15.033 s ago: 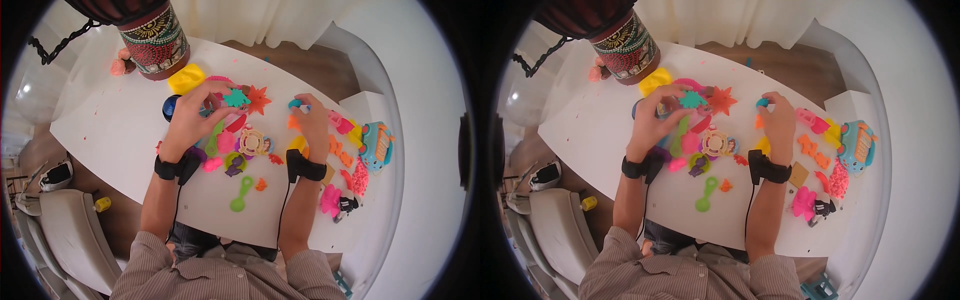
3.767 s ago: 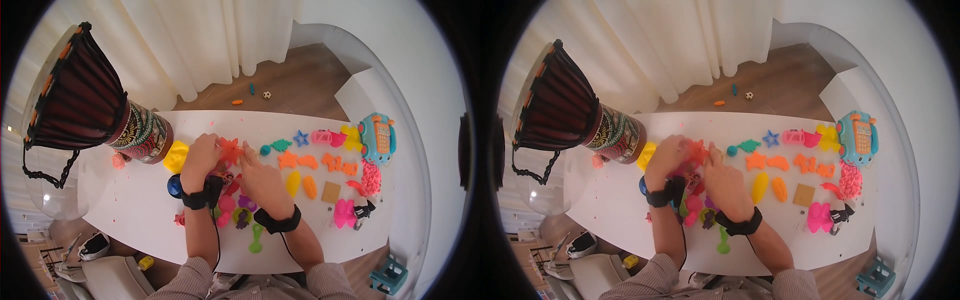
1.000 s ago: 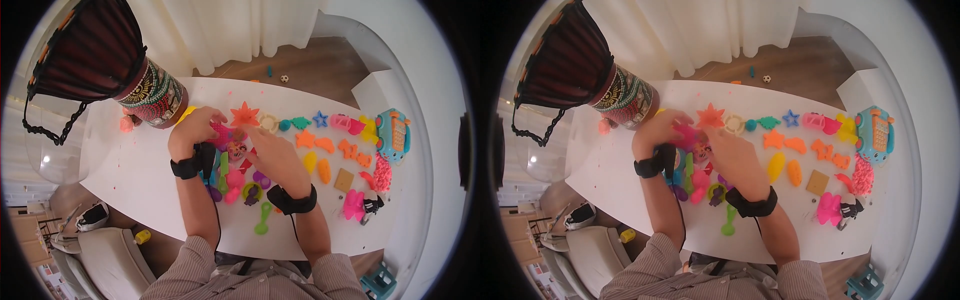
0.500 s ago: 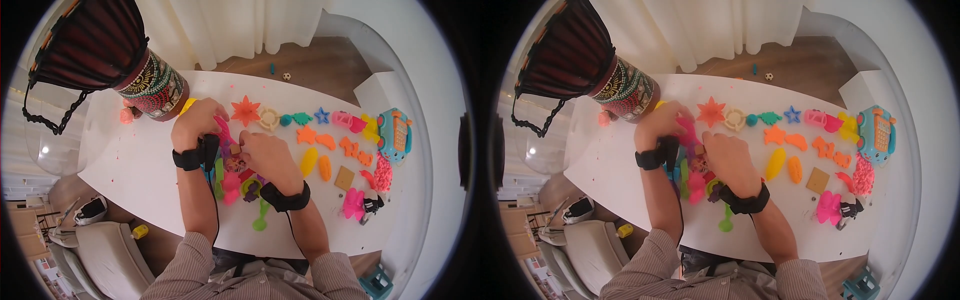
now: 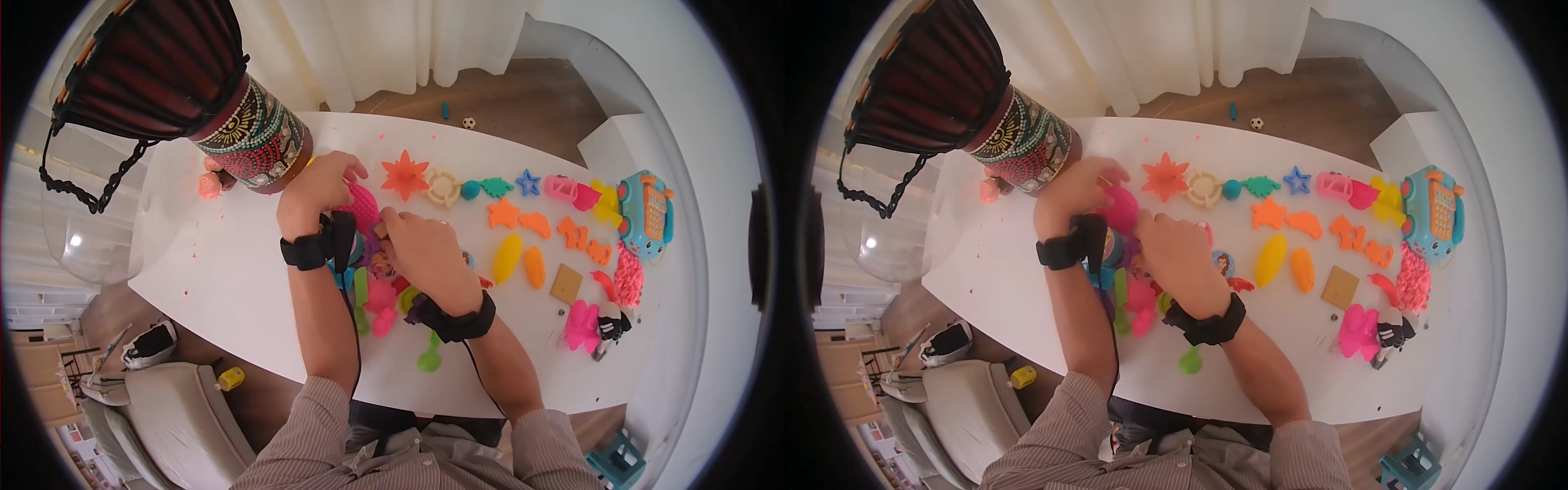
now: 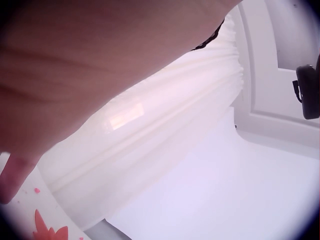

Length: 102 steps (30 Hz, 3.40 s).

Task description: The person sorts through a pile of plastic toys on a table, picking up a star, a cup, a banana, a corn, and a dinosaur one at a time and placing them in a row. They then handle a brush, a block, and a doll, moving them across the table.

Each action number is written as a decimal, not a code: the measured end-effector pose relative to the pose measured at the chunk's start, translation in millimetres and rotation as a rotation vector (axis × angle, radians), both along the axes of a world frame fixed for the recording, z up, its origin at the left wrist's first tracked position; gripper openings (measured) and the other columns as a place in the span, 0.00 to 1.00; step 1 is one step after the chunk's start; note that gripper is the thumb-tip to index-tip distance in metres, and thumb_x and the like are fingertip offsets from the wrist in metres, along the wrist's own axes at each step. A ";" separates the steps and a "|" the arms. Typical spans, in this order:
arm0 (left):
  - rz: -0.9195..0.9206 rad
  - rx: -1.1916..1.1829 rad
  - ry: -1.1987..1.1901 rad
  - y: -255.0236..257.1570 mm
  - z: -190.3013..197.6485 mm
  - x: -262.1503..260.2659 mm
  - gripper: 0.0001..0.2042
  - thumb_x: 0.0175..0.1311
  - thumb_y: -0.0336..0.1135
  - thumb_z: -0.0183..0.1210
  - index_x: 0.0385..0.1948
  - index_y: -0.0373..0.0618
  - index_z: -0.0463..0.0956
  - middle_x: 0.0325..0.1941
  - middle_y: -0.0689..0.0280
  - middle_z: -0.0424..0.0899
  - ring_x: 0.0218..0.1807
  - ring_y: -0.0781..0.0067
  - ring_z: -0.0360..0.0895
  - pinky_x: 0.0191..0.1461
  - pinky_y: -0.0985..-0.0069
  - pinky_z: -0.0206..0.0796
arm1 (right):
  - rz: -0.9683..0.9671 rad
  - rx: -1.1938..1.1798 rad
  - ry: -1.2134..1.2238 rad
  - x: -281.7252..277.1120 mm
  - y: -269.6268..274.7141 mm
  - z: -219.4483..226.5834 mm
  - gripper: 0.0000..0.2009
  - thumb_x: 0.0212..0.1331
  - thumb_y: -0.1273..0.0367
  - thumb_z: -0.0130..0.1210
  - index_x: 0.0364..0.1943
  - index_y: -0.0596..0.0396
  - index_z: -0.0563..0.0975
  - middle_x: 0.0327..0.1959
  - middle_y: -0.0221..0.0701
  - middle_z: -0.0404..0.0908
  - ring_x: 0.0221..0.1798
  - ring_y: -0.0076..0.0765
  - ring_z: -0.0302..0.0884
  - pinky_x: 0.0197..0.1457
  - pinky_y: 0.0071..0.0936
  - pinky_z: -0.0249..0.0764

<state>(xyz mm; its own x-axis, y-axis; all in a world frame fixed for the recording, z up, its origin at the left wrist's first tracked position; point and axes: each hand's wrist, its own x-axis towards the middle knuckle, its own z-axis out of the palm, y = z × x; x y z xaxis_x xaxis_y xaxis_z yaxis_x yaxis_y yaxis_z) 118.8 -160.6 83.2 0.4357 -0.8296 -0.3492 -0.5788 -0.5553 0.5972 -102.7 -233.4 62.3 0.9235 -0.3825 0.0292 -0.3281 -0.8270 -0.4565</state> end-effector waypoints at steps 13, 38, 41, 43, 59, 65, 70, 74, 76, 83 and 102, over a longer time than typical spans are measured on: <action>0.026 -0.054 0.073 -5.7 -11.6 7.6 0.16 0.55 0.18 0.61 0.47 0.34 0.83 0.46 0.57 0.90 0.50 0.63 0.88 0.54 0.67 0.80 | 0.012 0.049 -0.095 1.1 -7.1 -5.9 0.09 0.62 0.67 0.62 0.43 0.52 0.76 0.32 0.39 0.85 0.33 0.51 0.87 0.37 0.45 0.81; 0.018 -0.032 0.101 6.0 9.6 2.1 0.21 0.57 0.22 0.63 0.55 0.45 0.79 0.51 0.59 0.85 0.53 0.63 0.84 0.54 0.69 0.78 | 0.006 0.267 -0.300 10.1 -4.6 -3.1 0.17 0.64 0.78 0.58 0.56 0.58 0.71 0.44 0.45 0.86 0.48 0.61 0.83 0.49 0.50 0.77; -0.010 -0.044 0.114 9.5 7.1 8.6 0.19 0.58 0.23 0.64 0.53 0.44 0.80 0.49 0.58 0.87 0.52 0.63 0.85 0.55 0.68 0.78 | 0.002 0.278 -0.320 12.1 -2.2 -0.8 0.17 0.64 0.79 0.58 0.56 0.58 0.71 0.44 0.46 0.85 0.48 0.61 0.83 0.49 0.50 0.77; 0.028 -0.026 0.135 11.9 7.4 10.6 0.17 0.59 0.24 0.65 0.51 0.43 0.80 0.47 0.57 0.89 0.52 0.63 0.86 0.55 0.69 0.77 | -0.002 0.317 -0.308 13.1 -2.4 2.1 0.17 0.65 0.79 0.58 0.56 0.58 0.71 0.45 0.46 0.86 0.49 0.61 0.82 0.49 0.49 0.77; -0.066 -0.221 -0.005 23.0 52.2 -20.1 0.15 0.64 0.20 0.55 0.52 0.41 0.76 0.50 0.61 0.84 0.55 0.66 0.80 0.62 0.69 0.71 | 0.023 0.424 -0.375 -3.3 -21.9 43.9 0.15 0.67 0.74 0.61 0.55 0.58 0.74 0.43 0.45 0.85 0.46 0.57 0.83 0.48 0.40 0.77; -0.106 -0.439 -0.100 28.1 74.7 -37.0 0.15 0.63 0.16 0.53 0.50 0.40 0.75 0.49 0.61 0.83 0.54 0.62 0.79 0.63 0.68 0.69 | -0.231 0.317 -0.138 -68.2 -19.6 56.1 0.15 0.68 0.72 0.62 0.55 0.57 0.74 0.41 0.43 0.87 0.42 0.54 0.85 0.48 0.39 0.79; -0.084 -0.531 -0.124 36.1 91.8 -49.4 0.16 0.63 0.16 0.53 0.51 0.40 0.74 0.50 0.61 0.82 0.54 0.61 0.78 0.64 0.68 0.68 | -0.291 0.143 -0.086 -131.6 34.1 36.4 0.18 0.66 0.71 0.62 0.58 0.55 0.75 0.66 0.45 0.76 0.63 0.58 0.75 0.62 0.46 0.76; -0.117 -0.566 -0.146 40.2 97.0 -53.0 0.15 0.63 0.15 0.54 0.49 0.40 0.74 0.49 0.56 0.81 0.55 0.49 0.79 0.58 0.61 0.71 | -0.297 0.277 -0.084 -141.1 48.9 24.9 0.18 0.65 0.71 0.64 0.57 0.56 0.75 0.77 0.50 0.62 0.72 0.65 0.65 0.73 0.51 0.68; -0.110 -0.531 -0.175 43.8 101.3 -58.3 0.15 0.64 0.18 0.52 0.52 0.40 0.75 0.50 0.60 0.82 0.54 0.60 0.78 0.65 0.69 0.67 | -0.264 0.264 -0.136 -138.4 51.9 14.0 0.20 0.63 0.72 0.65 0.57 0.58 0.74 0.79 0.57 0.57 0.75 0.73 0.60 0.77 0.57 0.61; -0.131 -0.548 -0.175 53.7 114.0 -70.5 0.16 0.65 0.17 0.53 0.53 0.41 0.74 0.52 0.61 0.81 0.54 0.61 0.78 0.65 0.69 0.67 | -0.221 0.197 -0.189 -107.5 63.3 -9.8 0.19 0.61 0.73 0.67 0.54 0.59 0.74 0.80 0.57 0.55 0.78 0.73 0.57 0.79 0.59 0.59; -0.041 -0.516 -0.216 67.9 137.3 -89.6 0.19 0.66 0.14 0.52 0.57 0.41 0.75 0.55 0.59 0.85 0.57 0.61 0.83 0.67 0.67 0.72 | -0.197 0.182 -0.269 -51.2 52.4 -9.4 0.18 0.63 0.71 0.65 0.54 0.59 0.75 0.75 0.59 0.61 0.69 0.71 0.64 0.70 0.53 0.70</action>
<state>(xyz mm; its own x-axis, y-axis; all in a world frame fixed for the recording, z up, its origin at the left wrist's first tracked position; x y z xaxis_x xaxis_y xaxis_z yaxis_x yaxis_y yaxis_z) 29.2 -92.7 220.5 0.4158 -0.8871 0.2004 -0.7329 -0.1963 0.6514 -153.9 -181.0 52.9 0.8003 -0.5731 0.1764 -0.3208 -0.6578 -0.6815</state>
